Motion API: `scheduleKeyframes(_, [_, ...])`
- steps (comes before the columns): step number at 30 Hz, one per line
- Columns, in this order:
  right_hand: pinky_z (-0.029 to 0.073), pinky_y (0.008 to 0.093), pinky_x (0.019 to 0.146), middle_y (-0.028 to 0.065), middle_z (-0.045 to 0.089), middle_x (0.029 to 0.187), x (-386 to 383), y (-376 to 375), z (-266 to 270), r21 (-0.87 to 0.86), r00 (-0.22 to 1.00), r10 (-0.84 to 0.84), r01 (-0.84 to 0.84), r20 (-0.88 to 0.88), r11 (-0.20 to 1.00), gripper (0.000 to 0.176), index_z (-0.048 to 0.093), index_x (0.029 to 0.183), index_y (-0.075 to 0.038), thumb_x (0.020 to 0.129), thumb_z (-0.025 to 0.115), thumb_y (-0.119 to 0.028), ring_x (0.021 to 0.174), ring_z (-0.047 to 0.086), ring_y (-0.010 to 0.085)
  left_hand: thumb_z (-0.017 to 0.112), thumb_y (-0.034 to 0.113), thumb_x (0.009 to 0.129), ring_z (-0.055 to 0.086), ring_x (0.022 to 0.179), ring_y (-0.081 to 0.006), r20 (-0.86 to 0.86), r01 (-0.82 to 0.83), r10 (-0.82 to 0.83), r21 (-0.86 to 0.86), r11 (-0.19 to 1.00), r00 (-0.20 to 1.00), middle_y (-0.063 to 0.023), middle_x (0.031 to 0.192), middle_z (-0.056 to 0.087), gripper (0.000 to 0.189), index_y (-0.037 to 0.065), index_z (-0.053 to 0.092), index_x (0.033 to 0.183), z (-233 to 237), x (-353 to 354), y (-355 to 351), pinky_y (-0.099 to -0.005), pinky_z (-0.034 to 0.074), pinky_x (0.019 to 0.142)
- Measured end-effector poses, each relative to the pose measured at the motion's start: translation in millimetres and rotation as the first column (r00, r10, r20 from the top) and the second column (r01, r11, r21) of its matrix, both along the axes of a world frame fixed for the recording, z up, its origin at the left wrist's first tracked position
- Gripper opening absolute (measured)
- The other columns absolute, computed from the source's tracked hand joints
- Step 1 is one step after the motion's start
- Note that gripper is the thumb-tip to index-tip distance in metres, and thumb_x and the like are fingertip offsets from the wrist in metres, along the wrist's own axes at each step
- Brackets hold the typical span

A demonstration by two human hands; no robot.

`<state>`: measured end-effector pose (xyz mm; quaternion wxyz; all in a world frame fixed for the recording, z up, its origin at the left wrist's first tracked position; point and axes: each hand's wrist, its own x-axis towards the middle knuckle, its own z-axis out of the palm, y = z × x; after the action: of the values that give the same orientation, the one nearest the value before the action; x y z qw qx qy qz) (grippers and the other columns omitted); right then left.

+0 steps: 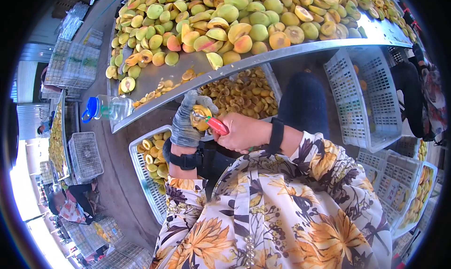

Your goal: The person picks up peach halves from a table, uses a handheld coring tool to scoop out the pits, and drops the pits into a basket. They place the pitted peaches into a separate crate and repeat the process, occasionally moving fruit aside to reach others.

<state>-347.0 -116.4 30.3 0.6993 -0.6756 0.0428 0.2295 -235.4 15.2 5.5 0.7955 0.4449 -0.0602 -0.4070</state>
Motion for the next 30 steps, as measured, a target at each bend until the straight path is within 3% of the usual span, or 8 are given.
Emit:
scheduleKeyframes(2, [0.042, 0.0316, 0.046, 0.0067, 0.047, 0.052, 1.0, 1.3, 3.0, 0.188, 0.987, 0.053, -0.024, -0.151, 0.982, 0.013, 0.048, 0.084, 0.0, 0.074, 0.053, -0.006, 0.045, 0.049, 0.0196, 0.057, 0.038, 0.082, 0.061, 0.071, -0.0234, 0.011, 0.001, -0.001, 0.016, 1.0, 1.0, -0.012, 0.078, 0.061, 0.038, 0.001, 0.058, 0.085, -1.6, 1.4, 3.0, -0.0318, 0.051, 0.065])
scheduleKeyframes(5, [0.043, 0.0343, 0.047, 0.0119, 0.05, 0.053, 1.4, 11.9, -19.4, -0.211, 0.958, -0.066, 0.128, 0.278, 0.969, 0.014, 0.049, 0.083, 0.001, 0.072, 0.054, -0.005, 0.046, 0.052, 0.0265, 0.056, 0.037, 0.083, 0.061, 0.073, -0.0238, -0.004, -0.051, 0.052, 0.051, 0.997, 0.999, -0.0122, 0.08, 0.062, 0.036, 0.001, 0.057, 0.087, 2.8, 1.4, 0.5, -0.0324, 0.051, 0.068])
scheduleKeyframes(7, [0.044, 0.0382, 0.049, 0.0182, 0.052, 0.055, 3.5, 12.3, -22.9, -0.508, 0.824, 0.001, 0.349, 0.567, 0.788, 0.017, 0.049, 0.083, 0.001, 0.069, 0.055, -0.004, 0.051, 0.055, 0.0344, 0.056, 0.036, 0.083, 0.061, 0.074, -0.024, -0.021, -0.116, 0.117, 0.066, 0.991, 0.993, -0.0124, 0.081, 0.062, 0.035, 0.001, 0.057, 0.087, 6.5, -0.4, -1.2, -0.0326, 0.05, 0.07])
scheduleKeyframes(10, [0.045, 0.0415, 0.051, 0.0224, 0.052, 0.059, 0.9, 8.7, -15.4, -0.535, 0.854, 0.011, 0.316, 0.52, 0.784, 0.019, 0.049, 0.082, 0.002, 0.066, 0.056, -0.004, 0.058, 0.055, 0.0389, 0.055, 0.036, 0.084, 0.061, 0.074, -0.0232, -0.079, -0.142, 0.145, 0.035, 0.989, 0.986, -0.0127, 0.081, 0.062, 0.037, 0.0, 0.057, 0.089, 12.5, -7.2, -5.0, -0.032, 0.05, 0.071])
scheduleKeyframes(15, [0.045, 0.0422, 0.052, 0.022, 0.053, 0.059, -3.4, 6.1, -10.9, -0.582, 0.871, 0.073, 0.26, 0.486, 0.771, 0.02, 0.048, 0.084, 0.002, 0.066, 0.055, -0.004, 0.057, 0.056, 0.0385, 0.05, 0.041, 0.085, 0.061, 0.075, -0.0223, 0.194, -0.119, 0.103, 0.077, 0.99, 0.976, -0.0138, 0.081, 0.061, 0.045, -0.003, 0.056, 0.094, 15.6, -14.0, -0.1, -0.0315, 0.051, 0.069])
scheduleKeyframes(21, [0.045, 0.0421, 0.052, 0.0218, 0.054, 0.06, -10.8, 11.5, -14.5, -0.612, 0.902, 0.129, 0.169, 0.412, 0.773, 0.021, 0.048, 0.085, 0.001, 0.066, 0.056, -0.005, 0.058, 0.056, 0.0382, 0.046, 0.054, 0.083, 0.061, 0.067, -0.0226, -0.003, 0.1, -0.104, 0.299, 0.949, 0.995, -0.0131, 0.07, 0.061, 0.059, -0.003, 0.061, 0.075, 14.8, 2.4, 4.3, -0.0293, 0.051, 0.065])
scheduleKeyframes(23, [0.045, 0.0415, 0.052, 0.0215, 0.055, 0.061, -10.1, 11.6, -18.9, -0.61, 0.899, 0.133, 0.169, 0.418, 0.774, 0.02, 0.049, 0.085, 0.001, 0.067, 0.056, -0.005, 0.058, 0.057, 0.0377, 0.052, 0.047, 0.083, 0.062, 0.064, -0.0233, -0.151, 0.212, -0.177, 0.255, 0.943, 0.972, -0.0147, 0.075, 0.062, 0.048, 0.001, 0.054, 0.095, 16.1, 7.9, 3.5, -0.0301, 0.053, 0.058])
scheduleKeyframes(30, [0.044, 0.0365, 0.054, 0.0198, 0.056, 0.064, -2.5, 17.6, -17.8, -0.359, 0.928, -0.068, 0.208, 0.365, 0.91, 0.017, 0.051, 0.085, 0.002, 0.073, 0.057, -0.009, 0.058, 0.057, 0.0328, 0.053, 0.048, 0.082, 0.061, 0.071, -0.0228, -0.047, -0.126, 0.128, 0.04, 0.991, 0.991, -0.0127, 0.077, 0.062, 0.048, 0.0, 0.059, 0.087, 7.9, -6.2, 2.8, -0.031, 0.053, 0.062])
